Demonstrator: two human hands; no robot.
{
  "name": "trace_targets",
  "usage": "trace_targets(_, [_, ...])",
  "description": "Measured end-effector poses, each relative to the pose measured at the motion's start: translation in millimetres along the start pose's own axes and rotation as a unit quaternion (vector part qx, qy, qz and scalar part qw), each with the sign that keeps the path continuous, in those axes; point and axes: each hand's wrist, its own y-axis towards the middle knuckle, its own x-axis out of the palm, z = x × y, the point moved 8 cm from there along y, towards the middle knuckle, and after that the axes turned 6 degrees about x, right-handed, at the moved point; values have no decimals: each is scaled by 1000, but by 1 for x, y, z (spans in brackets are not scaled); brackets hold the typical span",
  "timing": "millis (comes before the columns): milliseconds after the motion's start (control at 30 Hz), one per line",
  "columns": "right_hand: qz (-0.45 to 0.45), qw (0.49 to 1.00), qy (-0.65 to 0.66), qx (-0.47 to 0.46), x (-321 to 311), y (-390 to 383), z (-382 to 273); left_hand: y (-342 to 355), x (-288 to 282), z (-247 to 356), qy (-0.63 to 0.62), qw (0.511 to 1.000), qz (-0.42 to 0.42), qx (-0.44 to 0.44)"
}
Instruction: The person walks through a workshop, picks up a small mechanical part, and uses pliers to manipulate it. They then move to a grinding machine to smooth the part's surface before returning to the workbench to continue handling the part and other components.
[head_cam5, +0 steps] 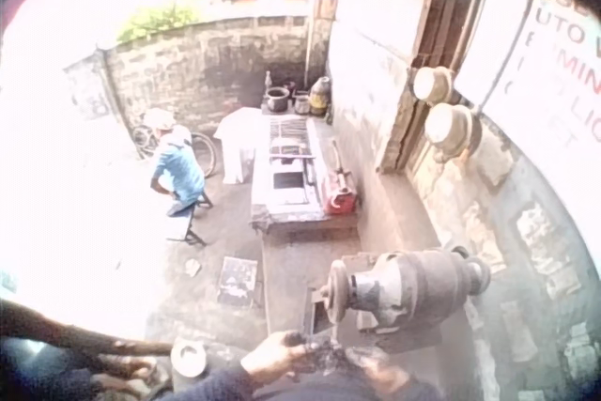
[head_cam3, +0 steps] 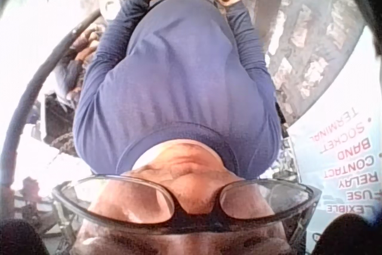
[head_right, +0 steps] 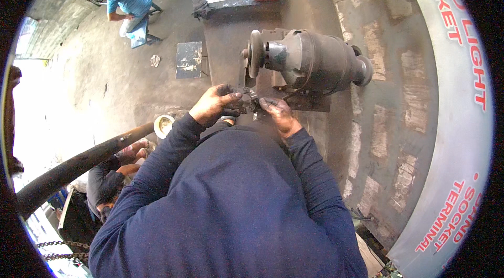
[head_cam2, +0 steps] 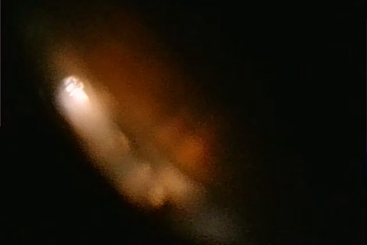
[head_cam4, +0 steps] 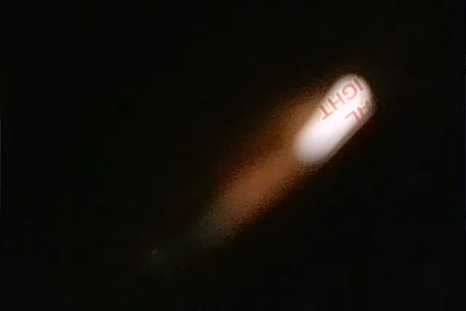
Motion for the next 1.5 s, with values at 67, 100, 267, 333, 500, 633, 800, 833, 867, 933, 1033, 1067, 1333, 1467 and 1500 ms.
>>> trace_targets(67, [-1, 1000, -18, -11, -9, 13, 3, 0, 5, -1, -50, 999, -7, -16])
trace_targets(100, [11, 1000, 4, -12, -7, 15, 2, 0, 8, 2, -57, 998, -18, -16])
trace_targets(267, [0, 1000, 18, 18, -12, 27, 2, 8, -1, 12, 135, 985, -67, 84])
trace_targets(333, [-19, 998, 56, 12, -16, 36, 10, 14, -4, 12, 91, 994, -42, 36])
trace_targets(500, [-80, 980, 182, 30, 11, 36, -5, 27, -8, 16, 202, 975, -7, 91])
trace_targets(633, [-77, 980, 182, 2, 12, 41, -11, 31, -7, 15, 184, 977, 22, 102])
trace_targets(800, [-105, 975, 196, -18, 18, 44, -17, 31, -7, 23, 175, 977, 31, 114])
trace_targets(833, [-89, 975, 204, -8, 19, 43, -15, 30, -8, 23, 172, 978, 39, 111])
trace_targets(867, [-73, 975, 212, 1, 20, 43, -13, 28, -8, 24, 169, 979, 47, 108])
trace_targets(933, [-111, 967, 231, -12, 17, 47, -11, 27, -4, 26, 165, 980, 46, 105])
trace_targets(1033, [-120, 964, 238, -11, 17, 48, -10, 27, -4, 26, 173, 978, 44, 108])
trace_targets(1067, [-108, 966, 233, -12, 19, 46, -13, 28, -4, 24, 169, 979, 47, 107])
trace_targets(1333, [-73, 965, 252, -2, 9, 51, -5, 29, -1, 23, 166, 981, 30, 97])
trace_targets(1467, [-64, 965, 253, -3, 15, 48, -14, 30, -4, 20, 149, 983, 37, 98])
trace_targets(1500, [-60, 967, 248, -3, 17, 47, -16, 31, -6, 19, 138, 985, 40, 100])
